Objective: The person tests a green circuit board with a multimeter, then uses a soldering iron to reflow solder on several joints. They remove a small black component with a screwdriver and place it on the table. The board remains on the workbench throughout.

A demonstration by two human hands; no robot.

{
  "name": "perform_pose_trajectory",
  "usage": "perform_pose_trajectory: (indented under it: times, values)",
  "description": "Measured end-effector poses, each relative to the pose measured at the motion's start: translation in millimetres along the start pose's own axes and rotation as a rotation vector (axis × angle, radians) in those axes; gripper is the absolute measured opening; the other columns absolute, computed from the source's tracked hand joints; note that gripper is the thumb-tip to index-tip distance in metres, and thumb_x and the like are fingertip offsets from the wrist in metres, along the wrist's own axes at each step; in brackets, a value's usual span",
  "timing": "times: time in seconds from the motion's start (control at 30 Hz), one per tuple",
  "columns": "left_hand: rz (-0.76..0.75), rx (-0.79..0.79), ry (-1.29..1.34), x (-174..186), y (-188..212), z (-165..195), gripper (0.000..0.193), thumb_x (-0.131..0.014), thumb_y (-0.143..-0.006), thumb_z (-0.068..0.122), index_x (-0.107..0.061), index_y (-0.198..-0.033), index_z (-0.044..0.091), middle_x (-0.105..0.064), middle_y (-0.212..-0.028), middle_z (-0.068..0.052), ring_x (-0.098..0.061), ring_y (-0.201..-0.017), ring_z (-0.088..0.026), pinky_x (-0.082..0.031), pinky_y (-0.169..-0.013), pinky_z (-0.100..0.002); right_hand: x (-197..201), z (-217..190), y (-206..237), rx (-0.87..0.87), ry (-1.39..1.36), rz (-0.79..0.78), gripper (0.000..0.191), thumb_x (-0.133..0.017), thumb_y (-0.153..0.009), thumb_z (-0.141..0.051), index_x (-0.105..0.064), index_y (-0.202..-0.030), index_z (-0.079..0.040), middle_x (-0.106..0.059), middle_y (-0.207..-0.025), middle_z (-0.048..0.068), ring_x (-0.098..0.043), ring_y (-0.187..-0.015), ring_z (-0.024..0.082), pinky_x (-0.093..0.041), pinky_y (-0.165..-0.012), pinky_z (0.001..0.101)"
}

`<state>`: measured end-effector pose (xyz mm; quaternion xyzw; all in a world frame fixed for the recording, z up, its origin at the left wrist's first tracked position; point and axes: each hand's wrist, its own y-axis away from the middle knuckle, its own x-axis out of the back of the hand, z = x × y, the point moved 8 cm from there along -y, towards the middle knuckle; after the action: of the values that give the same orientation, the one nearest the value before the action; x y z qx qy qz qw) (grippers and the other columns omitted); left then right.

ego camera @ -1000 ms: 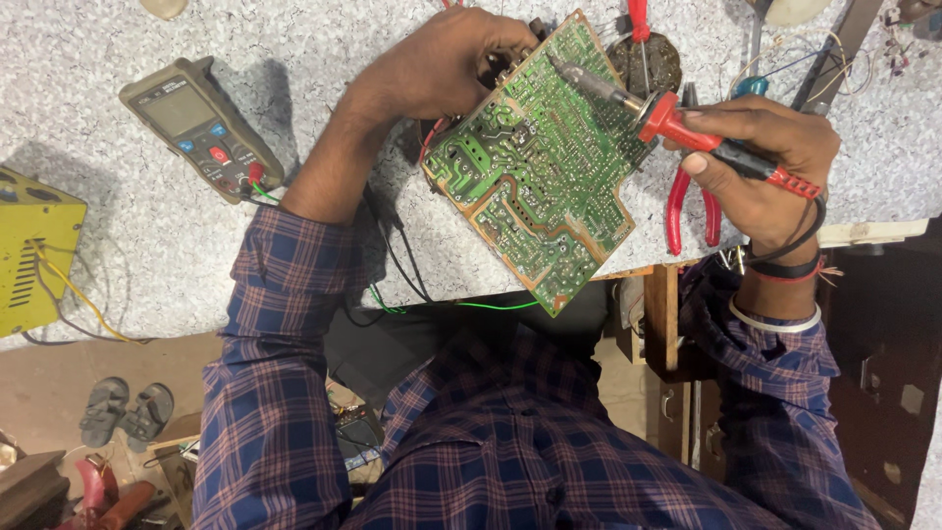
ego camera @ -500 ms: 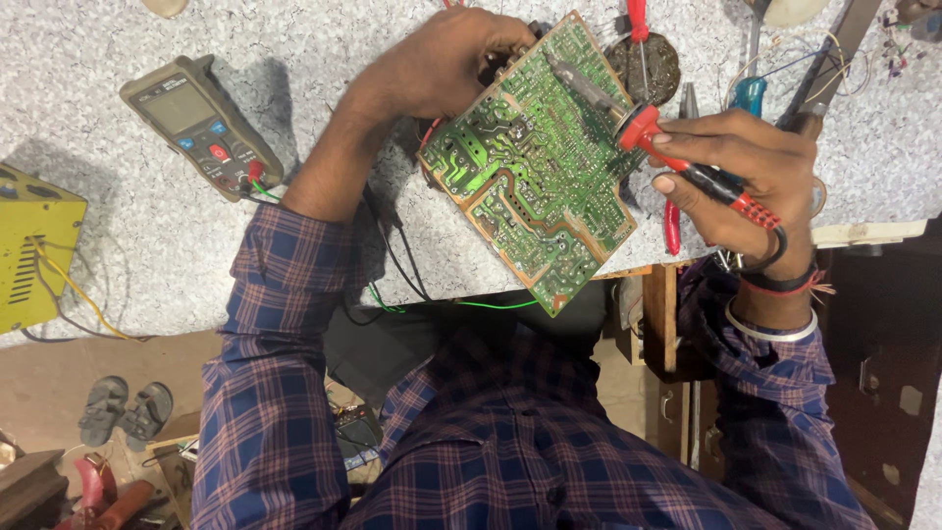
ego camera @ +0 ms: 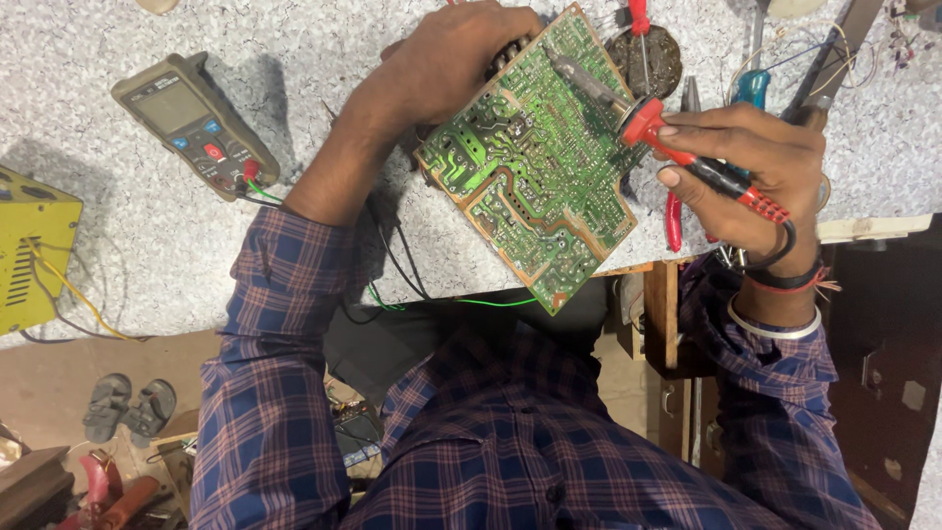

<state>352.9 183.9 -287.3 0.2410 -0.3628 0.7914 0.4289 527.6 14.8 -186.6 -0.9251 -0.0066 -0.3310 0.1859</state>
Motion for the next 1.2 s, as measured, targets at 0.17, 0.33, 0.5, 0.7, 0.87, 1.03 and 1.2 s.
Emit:
perform_pose_trajectory:
  times: [0.17,0.33,0.5,0.7,0.87,1.03,1.2]
  values:
    - [0.015,-0.019,0.013,3.1,-0.6,7.4,0.03,-0.072,-0.102,0.027,-0.066,-0.126,0.011,-0.071,-0.12,-0.013,-0.065,-0.115,-0.039,-0.05,-0.095,-0.05,0.4,1.5,-0.2,0.012,-0.013,0.0,0.025,-0.08,-0.088,-0.003,-0.072,-0.111,0.004,-0.072,-0.111,0.023,-0.074,-0.103,0.028,-0.059,-0.087,0.0319]
    - [-0.011,-0.025,0.032,3.8,-2.5,11.6,0.031,-0.072,-0.1,0.027,-0.064,-0.125,0.01,-0.07,-0.118,-0.015,-0.065,-0.113,-0.04,-0.05,-0.092,-0.051,2.8,2.0,1.9,0.0,0.015,0.009,0.026,-0.08,-0.084,-0.001,-0.072,-0.109,0.005,-0.072,-0.108,0.024,-0.073,-0.1,0.029,-0.058,-0.084,0.0326]
    - [-0.022,-0.008,0.035,3.8,-4.2,13.1,0.03,-0.071,-0.1,0.026,-0.064,-0.124,0.01,-0.07,-0.117,-0.016,-0.065,-0.113,-0.041,-0.051,-0.092,-0.051,4.1,6.2,3.6,-0.029,-0.048,0.015,0.026,-0.081,-0.089,-0.002,-0.072,-0.113,0.002,-0.072,-0.113,0.022,-0.073,-0.106,0.027,-0.059,-0.09,0.0316]
    - [-0.021,-0.009,0.045,4.5,-4.0,13.2,0.028,-0.073,-0.099,0.025,-0.066,-0.121,0.01,-0.072,-0.113,-0.014,-0.067,-0.109,-0.04,-0.052,-0.089,-0.049,2.9,5.3,4.2,-0.029,-0.043,0.017,0.026,-0.081,-0.088,-0.001,-0.072,-0.113,0.002,-0.072,-0.113,0.022,-0.073,-0.106,0.028,-0.059,-0.09,0.0322]
    - [-0.037,-0.035,0.069,8.2,-3.1,10.9,0.035,-0.085,-0.093,0.026,-0.067,-0.117,0.008,-0.071,-0.103,-0.015,-0.069,-0.1,-0.037,-0.053,-0.084,-0.046,2.1,12.1,8.9,-0.06,-0.037,0.022,0.025,-0.081,-0.091,-0.005,-0.072,-0.114,0.001,-0.072,-0.115,0.021,-0.074,-0.105,0.026,-0.059,-0.088,0.0298]
    - [-0.067,-0.056,0.219,8.1,-2.7,8.3,0.044,-0.09,-0.093,0.023,-0.065,-0.125,0.006,-0.075,-0.113,-0.01,-0.074,-0.104,-0.027,-0.056,-0.087,-0.037,6.0,33.0,19.6,-0.025,0.003,0.018,0.025,-0.081,-0.095,-0.013,-0.073,-0.114,0.0,-0.073,-0.114,0.02,-0.075,-0.104,0.026,-0.059,-0.083,0.0284]
    - [-0.074,-0.047,0.257,5.4,-1.4,4.8,0.047,-0.091,-0.094,0.022,-0.062,-0.128,0.006,-0.074,-0.112,-0.007,-0.074,-0.103,-0.022,-0.056,-0.087,-0.035,4.2,49.5,25.5,0.002,-0.021,0.036,0.027,-0.085,-0.097,-0.018,-0.076,-0.117,-0.002,-0.076,-0.112,0.018,-0.077,-0.095,0.02,-0.06,-0.077,0.0226]
